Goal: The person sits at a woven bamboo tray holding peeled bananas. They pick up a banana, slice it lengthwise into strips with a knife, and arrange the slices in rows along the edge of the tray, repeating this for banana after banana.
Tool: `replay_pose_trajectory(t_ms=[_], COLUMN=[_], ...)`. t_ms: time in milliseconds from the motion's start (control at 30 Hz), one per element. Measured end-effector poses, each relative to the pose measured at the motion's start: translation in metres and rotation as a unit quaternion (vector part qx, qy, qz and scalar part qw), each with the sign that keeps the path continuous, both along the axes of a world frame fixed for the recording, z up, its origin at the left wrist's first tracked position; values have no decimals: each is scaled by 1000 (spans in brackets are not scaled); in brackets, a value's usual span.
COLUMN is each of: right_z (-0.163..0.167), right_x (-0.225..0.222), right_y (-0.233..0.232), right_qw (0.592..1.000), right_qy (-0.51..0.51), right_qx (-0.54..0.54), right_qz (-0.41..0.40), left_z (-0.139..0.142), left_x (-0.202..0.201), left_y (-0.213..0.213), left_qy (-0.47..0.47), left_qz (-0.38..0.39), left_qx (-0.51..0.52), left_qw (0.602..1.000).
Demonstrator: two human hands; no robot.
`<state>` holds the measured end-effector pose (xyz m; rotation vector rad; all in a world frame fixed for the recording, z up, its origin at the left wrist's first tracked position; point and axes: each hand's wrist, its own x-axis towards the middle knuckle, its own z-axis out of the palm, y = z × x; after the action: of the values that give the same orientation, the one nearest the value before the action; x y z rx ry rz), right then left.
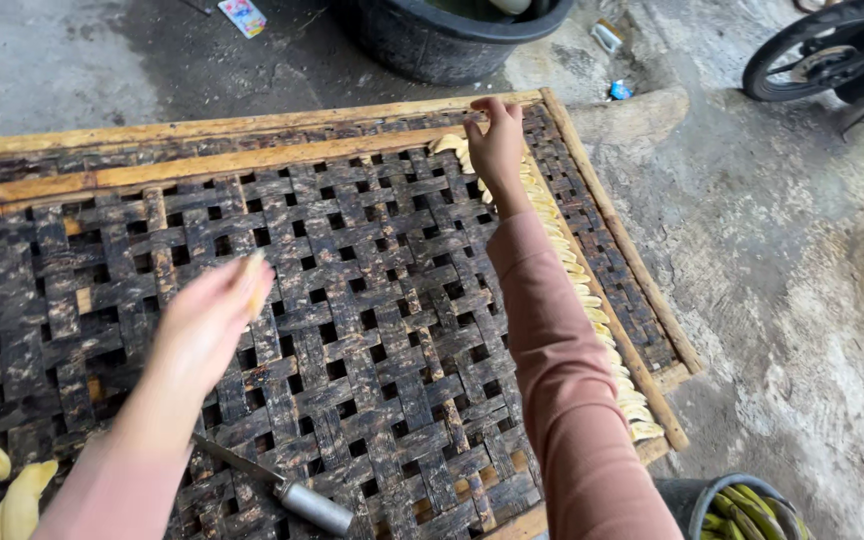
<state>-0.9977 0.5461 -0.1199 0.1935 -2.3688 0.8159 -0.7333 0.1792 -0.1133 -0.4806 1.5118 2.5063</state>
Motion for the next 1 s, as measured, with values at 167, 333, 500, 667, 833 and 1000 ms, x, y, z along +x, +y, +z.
replay_pose_trajectory(t_ms=[167,333,500,667,833,1000], right_z=[39,42,8,-29,-55,-55], right_x=[34,38,7,-17,-25,-29], right_y=[23,40,17,-4,-5,-5], right_qw=[995,987,971,968,973,983], right_qy=[-72,-125,-139,-47,-95,-102], right_qx=[-23,64,171,222,190,107], right_qz=[60,80,90,102,88,105], left_z=[17,24,20,5,-10,-21], left_x=[-164,-209,-227,-237,-233,-244], left_y=[117,192,220,226,222,206], left_qy=[-39,104,148,225,279,281], left_qz=[-28,93,167,165,229,107], left_qx=[96,-384,-353,-360,-637,-700], left_qw=[994,913,909,890,681,648])
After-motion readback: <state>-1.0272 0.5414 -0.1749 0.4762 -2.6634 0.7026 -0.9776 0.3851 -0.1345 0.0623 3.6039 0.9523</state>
